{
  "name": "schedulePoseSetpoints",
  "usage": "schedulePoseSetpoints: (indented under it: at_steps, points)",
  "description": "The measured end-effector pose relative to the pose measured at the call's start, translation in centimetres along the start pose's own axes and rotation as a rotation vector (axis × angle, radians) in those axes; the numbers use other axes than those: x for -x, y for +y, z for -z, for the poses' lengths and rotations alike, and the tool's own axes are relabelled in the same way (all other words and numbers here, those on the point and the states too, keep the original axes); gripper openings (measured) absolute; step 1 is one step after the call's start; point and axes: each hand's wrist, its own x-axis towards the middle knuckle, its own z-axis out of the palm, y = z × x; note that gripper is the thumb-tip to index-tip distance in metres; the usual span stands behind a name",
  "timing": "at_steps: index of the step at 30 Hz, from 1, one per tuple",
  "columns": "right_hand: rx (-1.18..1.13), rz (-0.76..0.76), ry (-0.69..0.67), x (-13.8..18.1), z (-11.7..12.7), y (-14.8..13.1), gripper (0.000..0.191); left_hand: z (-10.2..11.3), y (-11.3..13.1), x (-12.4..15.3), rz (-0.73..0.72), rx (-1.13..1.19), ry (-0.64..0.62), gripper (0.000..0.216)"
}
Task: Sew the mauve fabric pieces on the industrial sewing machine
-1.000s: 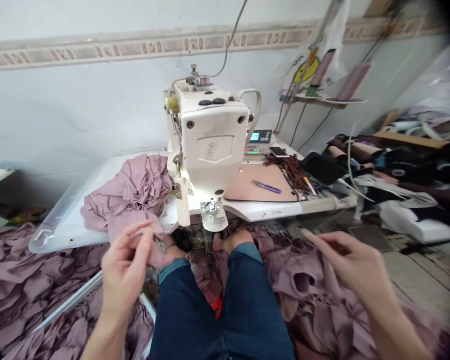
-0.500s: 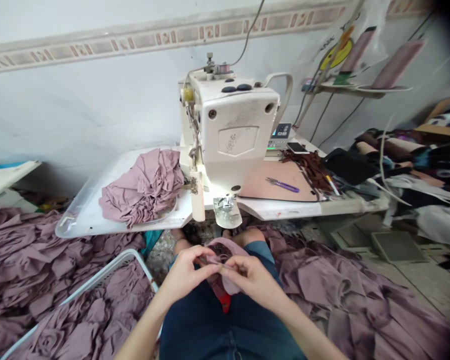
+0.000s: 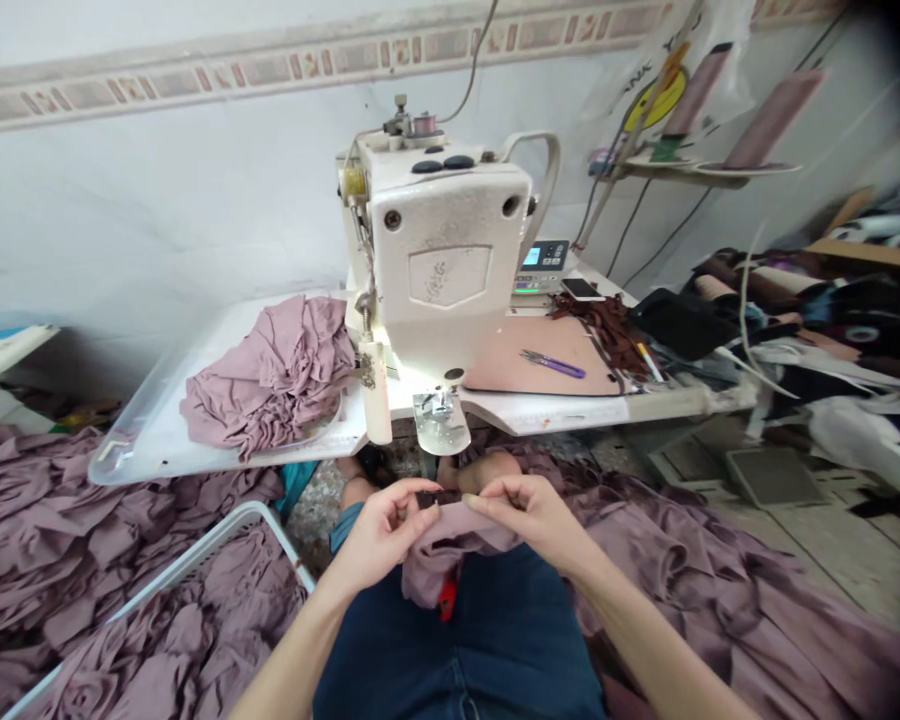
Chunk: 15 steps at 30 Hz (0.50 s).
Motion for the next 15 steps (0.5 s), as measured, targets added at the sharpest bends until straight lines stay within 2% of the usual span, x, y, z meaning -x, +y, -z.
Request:
schedulePoseSetpoints:
  at_steps: [4, 8, 11, 15]
  points:
    - [0.117, 0.150, 0.134, 1.1, -0.7, -0.8, 0.039, 1.2, 1.0, 0.0, -0.199, -0.269, 0.035, 0.029]
    - [0.213, 0.324, 0.251, 1.7, -1.2, -2.6, 0.028, 2.1, 2.2, 0.0, -0.316, -0.352, 0.024, 0.031]
    - [0.202, 0.362, 0.289, 1.2, -1.1, -3.8, 0.025, 2.2, 3.3, -0.3, -0.311, -0.306, 0.033, 0.034]
    - [0.179, 0.340, 0.326, -0.3, -0.6, -4.5, 0.026, 2.2, 4.7, -1.4, -0.207, -0.136, 0.067, 0.034]
